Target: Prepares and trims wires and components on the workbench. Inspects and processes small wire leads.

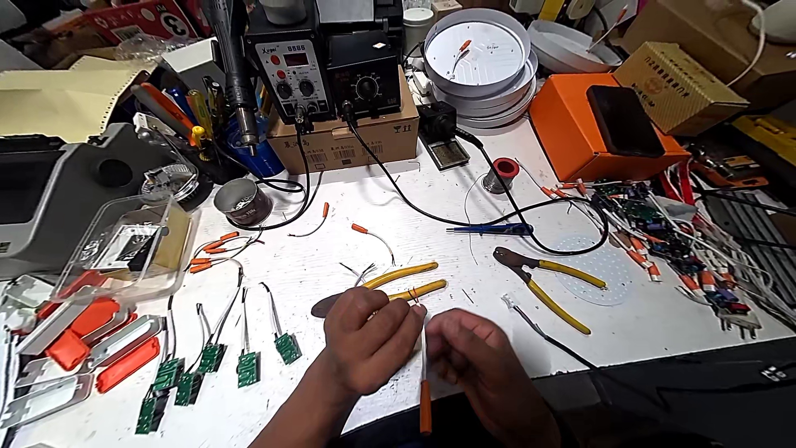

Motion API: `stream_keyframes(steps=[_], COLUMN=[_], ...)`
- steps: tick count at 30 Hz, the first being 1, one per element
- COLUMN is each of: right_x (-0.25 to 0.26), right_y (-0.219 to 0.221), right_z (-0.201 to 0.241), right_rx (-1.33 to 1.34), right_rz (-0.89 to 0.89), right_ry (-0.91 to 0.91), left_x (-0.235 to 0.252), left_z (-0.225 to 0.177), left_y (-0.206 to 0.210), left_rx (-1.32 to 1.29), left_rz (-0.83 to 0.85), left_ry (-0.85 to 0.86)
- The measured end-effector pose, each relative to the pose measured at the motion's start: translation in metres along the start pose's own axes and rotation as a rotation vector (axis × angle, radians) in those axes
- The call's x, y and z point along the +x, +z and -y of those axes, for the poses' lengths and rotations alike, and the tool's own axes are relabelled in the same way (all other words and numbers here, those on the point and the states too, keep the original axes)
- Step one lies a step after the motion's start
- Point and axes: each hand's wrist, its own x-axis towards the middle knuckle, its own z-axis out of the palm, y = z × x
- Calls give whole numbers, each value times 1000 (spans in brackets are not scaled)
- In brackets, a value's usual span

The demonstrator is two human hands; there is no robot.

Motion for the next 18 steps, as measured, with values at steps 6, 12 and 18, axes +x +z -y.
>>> stream_keyframes(steps=[6,12,18], right_x=[17,35,39], right_y=[-15,-19,-15], right_z=[15,20,23], right_rx=[-724,-1069,-743], right_rz=[-64,72,7], right_ry=[-502,-713,-556], left_x=[-1,2,12], left_z=[-3,-7,-11], left_y=[0,5,3], left_rx=[-35,-289,-907], left_rz=[-7,16,-127], left_ry=[-42,-206,-670])
